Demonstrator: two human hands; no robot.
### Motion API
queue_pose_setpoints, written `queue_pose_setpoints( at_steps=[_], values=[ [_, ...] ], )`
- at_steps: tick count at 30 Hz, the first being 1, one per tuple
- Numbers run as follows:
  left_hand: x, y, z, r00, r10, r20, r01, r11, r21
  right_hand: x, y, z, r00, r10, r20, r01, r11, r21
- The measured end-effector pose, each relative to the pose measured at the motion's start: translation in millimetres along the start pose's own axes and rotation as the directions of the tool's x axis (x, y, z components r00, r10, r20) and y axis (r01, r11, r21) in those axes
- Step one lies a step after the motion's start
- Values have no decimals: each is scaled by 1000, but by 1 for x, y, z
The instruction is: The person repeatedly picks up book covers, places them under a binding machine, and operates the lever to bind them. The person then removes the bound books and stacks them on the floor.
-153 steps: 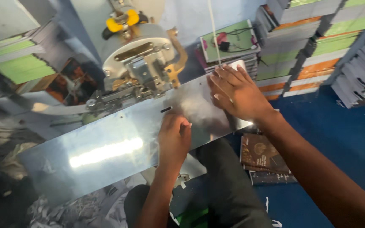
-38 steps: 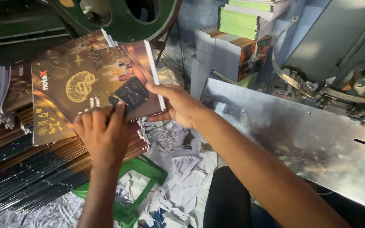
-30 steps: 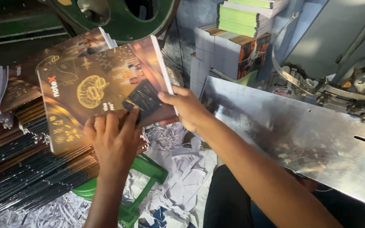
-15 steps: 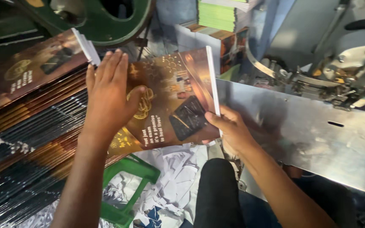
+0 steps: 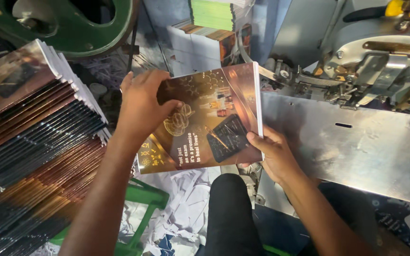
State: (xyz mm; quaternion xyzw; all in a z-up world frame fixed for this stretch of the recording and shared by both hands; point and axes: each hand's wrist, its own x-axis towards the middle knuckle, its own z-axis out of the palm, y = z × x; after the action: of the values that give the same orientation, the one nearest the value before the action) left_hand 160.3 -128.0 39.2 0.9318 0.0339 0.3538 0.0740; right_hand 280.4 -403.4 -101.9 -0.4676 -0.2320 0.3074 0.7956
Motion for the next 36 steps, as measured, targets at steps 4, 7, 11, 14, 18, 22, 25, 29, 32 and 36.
queue_pose_setpoints(
  at_steps=[4, 7, 11, 14, 18, 22, 25, 29, 32, 36],
  values=[
    [1, 10, -5, 998, 61, -20, -59, 996, 60, -2, 2, -10, 997, 4, -76, -5, 1000, -7],
    [5, 3, -14, 1000, 3, 27, -3, 1000, 4, -1, 8, -17, 995, -21, -102, 20, 1000, -12],
    [6, -23, -24, 970, -219, 104, 228, 970, -81, -3, 7, -28, 992, -7, -124, 4, 1000, -26],
    [0, -42, -23, 851, -421, 312, 524, 669, -527, -5, 4, -30, 993, -29, -112, 23, 999, -47],
    [-31, -53, -18, 727, -473, 498, 679, 390, -622, -5, -2, -28, 992, -9, -123, 6, 1000, -25],
    [-69, -41, -1, 646, -501, 576, 728, 178, -662, -4, -5, -29, 995, -23, -99, 22, 1000, -6],
    [-95, -26, 8, 682, -405, 609, 667, 2, -745, 1, -3, -29, 996, -35, -85, 37, 999, 16],
    [-126, -8, 29, 699, -494, 517, 567, -59, -822, 5, -2, -25, 994, 61, -91, -61, 998, 7],
    [-139, -12, 38, 784, -479, 395, 398, -100, -912, 6, -5, -15, 989, 123, -88, -126, 992, -25],
    [-151, -24, 39, 776, -502, 381, 369, -129, -920, 7, -16, 0, 986, 166, -31, -169, 976, -138]
  ],
)
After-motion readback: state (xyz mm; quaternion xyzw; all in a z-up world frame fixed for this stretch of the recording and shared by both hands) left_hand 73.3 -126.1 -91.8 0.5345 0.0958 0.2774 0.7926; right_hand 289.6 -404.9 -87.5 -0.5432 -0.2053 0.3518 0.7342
